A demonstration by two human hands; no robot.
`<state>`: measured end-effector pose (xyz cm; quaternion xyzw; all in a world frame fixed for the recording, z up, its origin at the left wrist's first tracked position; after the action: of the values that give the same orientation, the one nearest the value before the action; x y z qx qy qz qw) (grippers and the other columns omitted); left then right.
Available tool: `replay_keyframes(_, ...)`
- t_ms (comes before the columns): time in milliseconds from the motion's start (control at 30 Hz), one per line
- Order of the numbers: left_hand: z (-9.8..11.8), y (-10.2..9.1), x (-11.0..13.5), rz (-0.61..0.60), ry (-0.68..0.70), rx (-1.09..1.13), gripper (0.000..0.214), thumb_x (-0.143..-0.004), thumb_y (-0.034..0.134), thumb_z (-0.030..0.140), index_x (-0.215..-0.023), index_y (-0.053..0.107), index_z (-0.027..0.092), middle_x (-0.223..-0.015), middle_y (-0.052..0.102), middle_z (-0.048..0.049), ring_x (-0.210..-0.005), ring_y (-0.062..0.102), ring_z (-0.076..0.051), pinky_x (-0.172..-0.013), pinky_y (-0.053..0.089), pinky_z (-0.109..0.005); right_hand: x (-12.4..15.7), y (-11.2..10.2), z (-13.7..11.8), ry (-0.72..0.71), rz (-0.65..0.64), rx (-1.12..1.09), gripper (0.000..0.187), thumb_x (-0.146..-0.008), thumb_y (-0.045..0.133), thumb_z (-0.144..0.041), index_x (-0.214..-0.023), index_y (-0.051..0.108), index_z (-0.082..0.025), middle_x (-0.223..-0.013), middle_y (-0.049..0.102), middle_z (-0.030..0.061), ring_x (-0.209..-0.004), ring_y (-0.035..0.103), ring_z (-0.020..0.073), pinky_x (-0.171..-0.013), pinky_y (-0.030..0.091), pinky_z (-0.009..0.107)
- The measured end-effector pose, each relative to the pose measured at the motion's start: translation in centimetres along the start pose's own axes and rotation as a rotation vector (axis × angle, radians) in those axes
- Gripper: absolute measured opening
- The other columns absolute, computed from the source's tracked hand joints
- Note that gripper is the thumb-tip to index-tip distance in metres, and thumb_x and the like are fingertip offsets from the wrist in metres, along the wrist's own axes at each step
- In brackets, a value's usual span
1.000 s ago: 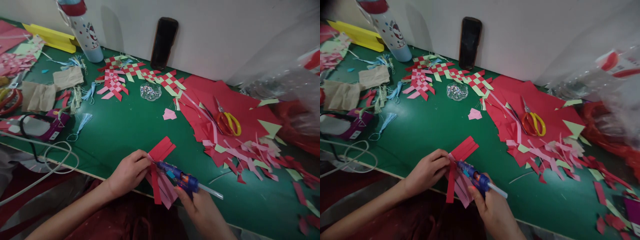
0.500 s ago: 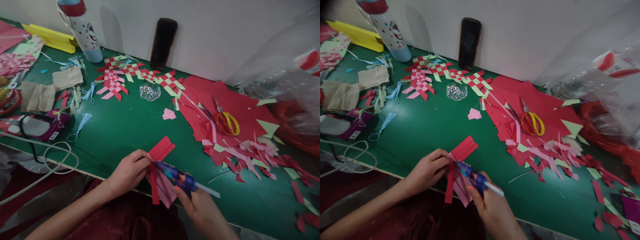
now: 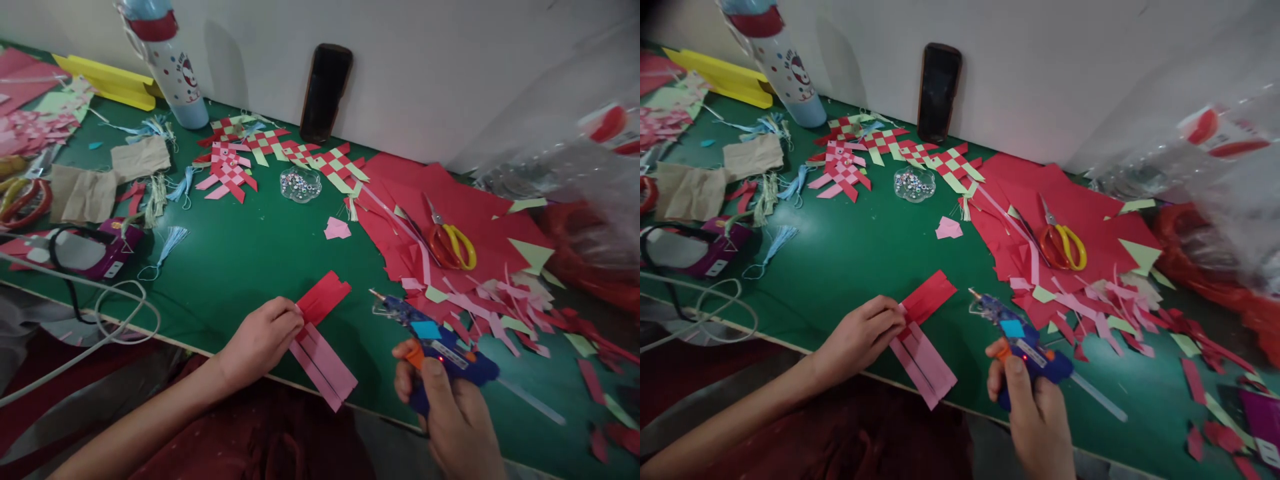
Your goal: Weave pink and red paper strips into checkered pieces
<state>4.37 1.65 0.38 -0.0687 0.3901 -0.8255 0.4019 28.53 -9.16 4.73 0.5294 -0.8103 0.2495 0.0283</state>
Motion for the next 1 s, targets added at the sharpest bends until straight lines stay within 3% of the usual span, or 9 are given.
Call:
replay_keyframes(100, -0.2, 0.6, 0.4, 0.020, 0.043, -0.106, 0.020, -0.098, 0.042, 0.017, -0.104, 0.061, 0.017, -0.103, 0.061, -0.0068, -0.091, 0.061, -0.016, -0.079, 0.054, -0.027, 0.5, -0.5, 0.6, 0.024, 0.084, -0.074, 0.040, -0.092, 0.044, -0.058, -0.094, 0.058, -0.020, -0.056, 0.054, -0.0012, -0.041, 0.044, 0.0099, -0.035, 0.022, 0.022)
replay_keyframes(267, -0.5, 1.3, 0.9, -0.040, 0.035, -0.282, 0.022, -0.099, 0.040, 0.017, -0.108, 0.059, 0.017, -0.107, 0.059, -0.0063, -0.096, 0.059, -0.017, -0.083, 0.054, -0.029, 1.3, -0.5, 1.0, 0.019, 0.079, -0.121, 0.039, -0.090, 0.048, -0.058, -0.092, 0.059, -0.020, -0.056, 0.055, -0.0001, -0.044, 0.045, 0.0108, -0.034, 0.023, 0.022)
replay_keyframes(500, 1.3, -0.3, -0.1, -0.277, 0.158, -0.539, 0.023, -0.092, 0.049, 0.011, -0.113, 0.059, 0.009, -0.104, 0.060, -0.0102, -0.090, 0.056, -0.022, -0.077, 0.055, -0.033, 2.5, -0.5, 1.6, 0.036, 0.102, -0.237, 0.040, -0.088, 0.052, -0.058, -0.093, 0.060, -0.019, -0.057, 0.054, -0.0004, -0.041, 0.042, 0.0091, -0.033, 0.025, 0.020)
replay_keyframes(600, 1.8, -0.9, -0.6, -0.280, 0.189, -0.665, 0.020, -0.093, 0.050, 0.014, -0.109, 0.062, 0.012, -0.104, 0.061, -0.0092, -0.091, 0.056, -0.023, -0.075, 0.054, -0.036, 3.0, -0.5, 1.6, 0.087, 0.139, -0.367, 0.039, -0.088, 0.052, -0.057, -0.094, 0.060, -0.019, -0.057, 0.051, -0.0022, -0.037, 0.035, 0.0070, -0.033, 0.024, 0.020)
replay_keyframes(767, 1.3, -1.0, -0.9, -0.236, 0.198, -0.591, 0.018, -0.094, 0.048, 0.015, -0.104, 0.064, 0.014, -0.102, 0.063, -0.0087, -0.092, 0.055, -0.022, -0.081, 0.051, -0.036, 2.9, -2.2, 0.3, -0.042, 0.484, -0.512, 0.040, -0.081, 0.056, -0.060, -0.087, 0.058, -0.020, -0.076, 0.052, 0.0011, -0.047, 0.043, 0.0095, -0.031, 0.025, 0.020)
replay_keyframes(1000, -0.2, -2.9, -0.7, -0.107, 0.207, -0.397, 0.027, -0.093, 0.041, 0.006, -0.106, 0.064, 0.013, -0.100, 0.068, -0.0079, -0.094, 0.060, -0.019, -0.090, 0.048, -0.037, 3.7, -5.5, -0.2, 0.008, 0.874, -0.666, 0.027, -0.082, 0.057, -0.049, -0.078, 0.061, -0.023, -0.082, 0.046, 0.0032, -0.059, 0.042, 0.0129, -0.037, 0.034, 0.023)
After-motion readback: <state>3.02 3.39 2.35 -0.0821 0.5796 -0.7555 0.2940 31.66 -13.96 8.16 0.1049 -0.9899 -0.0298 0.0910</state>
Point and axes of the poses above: each hand's wrist, its own x-axis away from the middle knuckle, its own y-axis out of the palm, z = x × y, the point moved 1 cm from there along -x, towards the middle knuckle
